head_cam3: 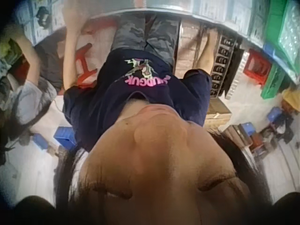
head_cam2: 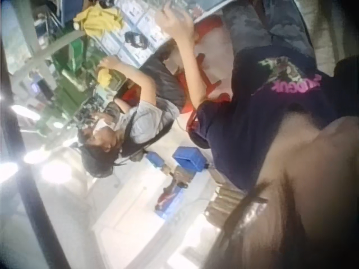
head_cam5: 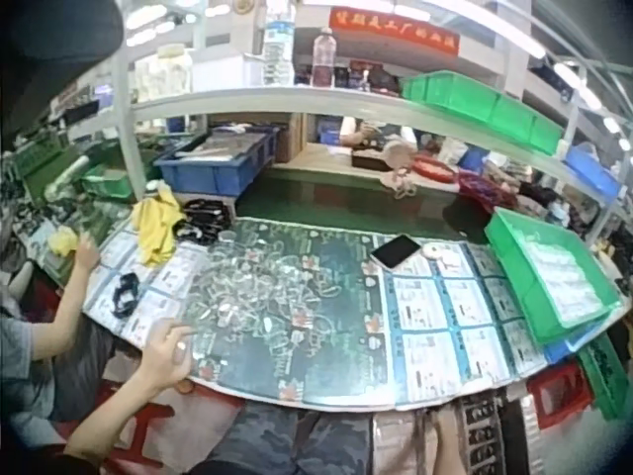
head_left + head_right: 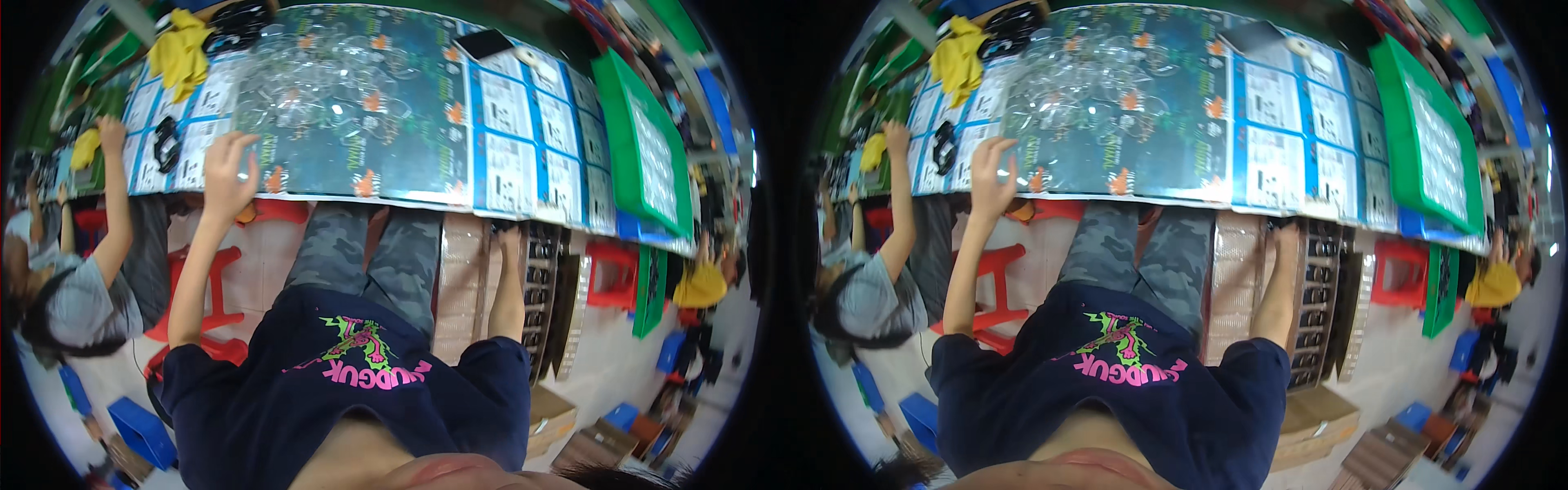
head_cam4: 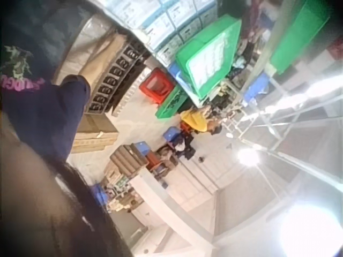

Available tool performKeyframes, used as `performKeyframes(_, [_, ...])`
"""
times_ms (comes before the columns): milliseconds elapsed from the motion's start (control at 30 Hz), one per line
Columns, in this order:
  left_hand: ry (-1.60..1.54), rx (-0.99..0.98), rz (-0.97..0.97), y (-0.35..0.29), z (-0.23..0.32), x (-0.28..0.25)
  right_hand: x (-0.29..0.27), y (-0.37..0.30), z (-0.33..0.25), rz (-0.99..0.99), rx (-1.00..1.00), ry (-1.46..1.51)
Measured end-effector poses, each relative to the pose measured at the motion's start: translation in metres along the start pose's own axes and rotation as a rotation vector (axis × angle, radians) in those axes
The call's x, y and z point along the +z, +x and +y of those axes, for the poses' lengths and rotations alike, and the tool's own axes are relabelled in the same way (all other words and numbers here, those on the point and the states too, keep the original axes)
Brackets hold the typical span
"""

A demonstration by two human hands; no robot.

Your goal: The person assembles toy cars by picking up car body shells from a tray and clear windshield inserts from the table, pressing each windshield into a car body by hand, and removing an empty tray layer.

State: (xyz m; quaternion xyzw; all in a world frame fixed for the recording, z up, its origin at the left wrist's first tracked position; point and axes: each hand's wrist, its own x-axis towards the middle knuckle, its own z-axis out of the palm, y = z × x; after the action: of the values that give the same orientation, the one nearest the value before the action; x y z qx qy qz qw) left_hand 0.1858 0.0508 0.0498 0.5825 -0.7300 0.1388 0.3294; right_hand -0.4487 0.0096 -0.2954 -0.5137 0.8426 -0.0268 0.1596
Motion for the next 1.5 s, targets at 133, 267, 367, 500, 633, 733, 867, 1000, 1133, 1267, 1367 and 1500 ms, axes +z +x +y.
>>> performKeyframes(133, [-0.065,0.018,-0.072,-0.011,0.005,0.001,0.011,0.007,-0.034,0.081,0.054,-0.129])
performKeyframes(267, [-0.159,0.06,-0.097,0.005,0.012,0.018,-0.009,-0.007,-0.041,0.413,0.007,-0.224])
performKeyframes(367, [-0.23,0.142,-0.108,0.016,0.024,0.037,-0.037,-0.022,-0.052,0.408,-0.002,-0.23])
performKeyframes(500, [-0.302,0.183,-0.238,0.023,0.048,0.055,-0.074,-0.066,-0.076,0.638,-0.07,-0.151])
performKeyframes(633, [-0.251,0.167,-0.275,0.015,0.058,0.076,-0.092,-0.137,-0.106,0.434,-0.255,0.26])
performKeyframes(733, [-0.293,0.255,-0.328,0.009,0.064,0.074,-0.088,-0.198,-0.142,0.083,-0.278,0.558])
performKeyframes(867, [-0.46,0.21,-0.383,-0.004,0.071,0.066,-0.064,-0.256,-0.176,-0.097,-0.253,0.532])
performKeyframes(1000, [-0.393,0.241,-0.377,-0.008,0.075,0.06,-0.056,-0.275,-0.191,0.104,-0.233,0.422])
performKeyframes(1133, [-0.216,0.306,-0.377,-0.013,0.078,0.056,-0.051,-0.286,-0.188,0.317,-0.412,0.206])
performKeyframes(1267, [-0.281,0.229,-0.359,-0.021,0.086,0.054,-0.04,-0.294,-0.177,0.168,-0.516,0.382])
performKeyframes(1367, [-0.32,0.19,-0.299,-0.024,0.093,0.054,-0.043,-0.294,-0.175,0.112,-0.507,0.355])
performKeyframes(1500, [-0.294,0.255,-0.268,-0.043,0.087,0.069,-0.044,-0.288,-0.173,0.0,-0.416,0.479])
